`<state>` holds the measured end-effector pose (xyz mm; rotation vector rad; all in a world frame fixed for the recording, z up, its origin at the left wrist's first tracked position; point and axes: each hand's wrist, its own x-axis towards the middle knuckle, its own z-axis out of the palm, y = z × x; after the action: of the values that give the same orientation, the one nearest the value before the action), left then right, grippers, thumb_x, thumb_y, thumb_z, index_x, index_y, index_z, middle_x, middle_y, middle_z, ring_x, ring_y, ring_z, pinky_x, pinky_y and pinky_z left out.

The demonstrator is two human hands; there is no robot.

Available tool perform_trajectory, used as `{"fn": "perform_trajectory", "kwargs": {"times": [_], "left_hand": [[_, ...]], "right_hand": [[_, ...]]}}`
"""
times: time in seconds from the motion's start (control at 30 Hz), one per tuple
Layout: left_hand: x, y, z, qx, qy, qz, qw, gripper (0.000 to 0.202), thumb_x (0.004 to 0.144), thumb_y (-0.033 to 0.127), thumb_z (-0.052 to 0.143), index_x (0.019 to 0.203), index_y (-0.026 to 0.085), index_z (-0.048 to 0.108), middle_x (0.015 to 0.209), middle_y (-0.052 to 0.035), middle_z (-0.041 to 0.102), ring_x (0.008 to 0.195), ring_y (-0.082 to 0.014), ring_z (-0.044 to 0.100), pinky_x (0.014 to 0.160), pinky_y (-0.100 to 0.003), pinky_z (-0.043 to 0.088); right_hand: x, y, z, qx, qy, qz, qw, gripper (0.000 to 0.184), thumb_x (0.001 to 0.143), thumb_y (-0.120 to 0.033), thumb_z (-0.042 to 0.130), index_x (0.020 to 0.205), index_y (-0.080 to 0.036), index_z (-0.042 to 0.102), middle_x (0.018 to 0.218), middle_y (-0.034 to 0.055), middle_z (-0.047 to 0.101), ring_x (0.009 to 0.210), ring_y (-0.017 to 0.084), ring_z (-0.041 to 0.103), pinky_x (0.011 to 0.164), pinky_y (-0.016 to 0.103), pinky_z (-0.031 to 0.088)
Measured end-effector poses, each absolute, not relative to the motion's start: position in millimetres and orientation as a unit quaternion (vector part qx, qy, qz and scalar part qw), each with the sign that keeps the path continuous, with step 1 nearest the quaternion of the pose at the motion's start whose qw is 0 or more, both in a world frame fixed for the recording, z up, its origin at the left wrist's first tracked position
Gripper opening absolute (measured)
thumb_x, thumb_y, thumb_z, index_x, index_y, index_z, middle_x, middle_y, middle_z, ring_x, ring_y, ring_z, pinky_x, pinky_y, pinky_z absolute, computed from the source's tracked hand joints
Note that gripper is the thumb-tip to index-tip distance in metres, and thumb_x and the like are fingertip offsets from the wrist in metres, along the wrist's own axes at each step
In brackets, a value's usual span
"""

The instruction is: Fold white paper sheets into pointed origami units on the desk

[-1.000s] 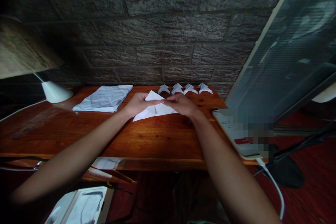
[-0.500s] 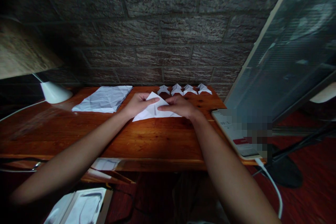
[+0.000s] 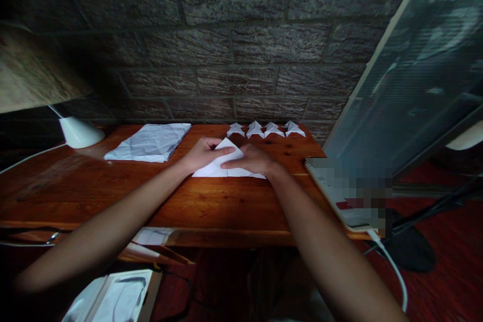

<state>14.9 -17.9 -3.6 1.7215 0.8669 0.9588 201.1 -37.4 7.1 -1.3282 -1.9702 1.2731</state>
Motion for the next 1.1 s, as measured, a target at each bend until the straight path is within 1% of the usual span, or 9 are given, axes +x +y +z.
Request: {"fn": "perform_trajectory", "kwargs": {"times": [0.07, 0.17, 0.3, 0.37, 0.5, 0.67, 0.8, 0.97, 1.1], "left_hand": [[15, -18, -3, 0.708, 0.352, 0.393, 0.47, 0.045, 0.07, 0.057, 0.074, 0.072, 0.012, 0.071, 0.062, 0.0009, 0.061, 0.056, -0.0094, 0.048, 0.05, -0.021, 0.032], [17, -20, -1, 0.692, 0.366, 0.398, 0.478, 0.053, 0.073, 0.066, 0.066, 0.072, 0.013, 0.072, 0.061, 0.0005, 0.061, 0.054, -0.0091, 0.047, 0.048, -0.021, 0.031], [18, -21, 1, 0.657, 0.381, 0.399, 0.514, 0.061, 0.067, 0.074, 0.066, 0.075, 0.014, 0.073, 0.067, -0.0016, 0.066, 0.056, -0.0113, 0.052, 0.05, -0.022, 0.037], [17, -20, 1, 0.657, 0.377, 0.392, 0.522, 0.06, 0.067, 0.073, 0.067, 0.077, 0.014, 0.073, 0.068, -0.0016, 0.066, 0.057, -0.0114, 0.052, 0.051, -0.022, 0.038], [7, -14, -1, 0.687, 0.376, 0.345, 0.517, 0.055, 0.068, 0.067, 0.069, 0.081, 0.014, 0.072, 0.066, 0.0003, 0.063, 0.054, -0.0098, 0.048, 0.048, -0.021, 0.033], [-2, -7, -6, 0.759, 0.355, 0.289, 0.463, 0.054, 0.07, 0.066, 0.067, 0.071, 0.012, 0.068, 0.058, 0.0021, 0.053, 0.053, -0.0091, 0.041, 0.048, -0.021, 0.027], [-1, -9, -9, 0.783, 0.358, 0.29, 0.417, 0.053, 0.075, 0.065, 0.064, 0.062, 0.014, 0.061, 0.053, 0.004, 0.044, 0.051, -0.0082, 0.034, 0.046, -0.021, 0.021], [3, -10, -13, 0.802, 0.352, 0.299, 0.378, 0.05, 0.08, 0.062, 0.061, 0.07, 0.014, 0.063, 0.057, 0.0033, 0.048, 0.055, -0.0092, 0.037, 0.048, -0.021, 0.026], [4, -8, -16, 0.803, 0.359, 0.302, 0.367, 0.053, 0.079, 0.065, 0.06, 0.067, 0.013, 0.06, 0.057, 0.0036, 0.045, 0.055, -0.0088, 0.036, 0.048, -0.021, 0.025]], "right_hand": [[201, -37, 7, -0.49, -0.71, 0.457, 0.215, 0.039, 0.062, -0.05, 0.081, 0.081, -0.017, 0.074, 0.078, 0.0034, 0.072, 0.067, 0.018, 0.061, 0.06, 0.028, 0.045], [200, -37, 7, -0.494, -0.715, 0.447, 0.21, 0.036, 0.063, -0.048, 0.08, 0.082, -0.017, 0.074, 0.08, 0.0038, 0.072, 0.068, 0.018, 0.061, 0.06, 0.028, 0.046], [199, -37, 6, -0.487, -0.72, 0.444, 0.215, 0.038, 0.063, -0.046, 0.08, 0.086, -0.018, 0.074, 0.084, 0.0035, 0.073, 0.071, 0.018, 0.063, 0.063, 0.028, 0.047], [200, -37, 7, -0.49, -0.721, 0.44, 0.216, 0.037, 0.063, -0.047, 0.08, 0.085, -0.018, 0.074, 0.083, 0.0037, 0.073, 0.071, 0.018, 0.063, 0.062, 0.028, 0.047], [205, -34, 6, -0.507, -0.699, 0.447, 0.235, 0.04, 0.061, -0.05, 0.081, 0.085, -0.019, 0.073, 0.084, 0.0049, 0.073, 0.071, 0.02, 0.063, 0.063, 0.029, 0.047], [212, -31, 4, -0.526, -0.676, 0.449, 0.256, 0.047, 0.057, -0.055, 0.084, 0.083, -0.018, 0.072, 0.084, 0.0067, 0.073, 0.071, 0.021, 0.063, 0.06, 0.029, 0.047], [214, -34, 6, -0.506, -0.67, 0.473, 0.269, 0.046, 0.057, -0.055, 0.084, 0.083, -0.018, 0.072, 0.086, 0.0068, 0.075, 0.074, 0.021, 0.065, 0.061, 0.028, 0.048], [216, -35, 5, -0.506, -0.67, 0.471, 0.271, 0.051, 0.052, -0.054, 0.087, 0.083, -0.017, 0.072, 0.09, 0.0066, 0.076, 0.077, 0.02, 0.067, 0.062, 0.025, 0.049], [217, -31, 0, -0.517, -0.678, 0.454, 0.26, 0.056, 0.051, -0.054, 0.088, 0.089, -0.016, 0.073, 0.09, 0.0062, 0.076, 0.079, 0.021, 0.068, 0.064, 0.025, 0.05]]}}
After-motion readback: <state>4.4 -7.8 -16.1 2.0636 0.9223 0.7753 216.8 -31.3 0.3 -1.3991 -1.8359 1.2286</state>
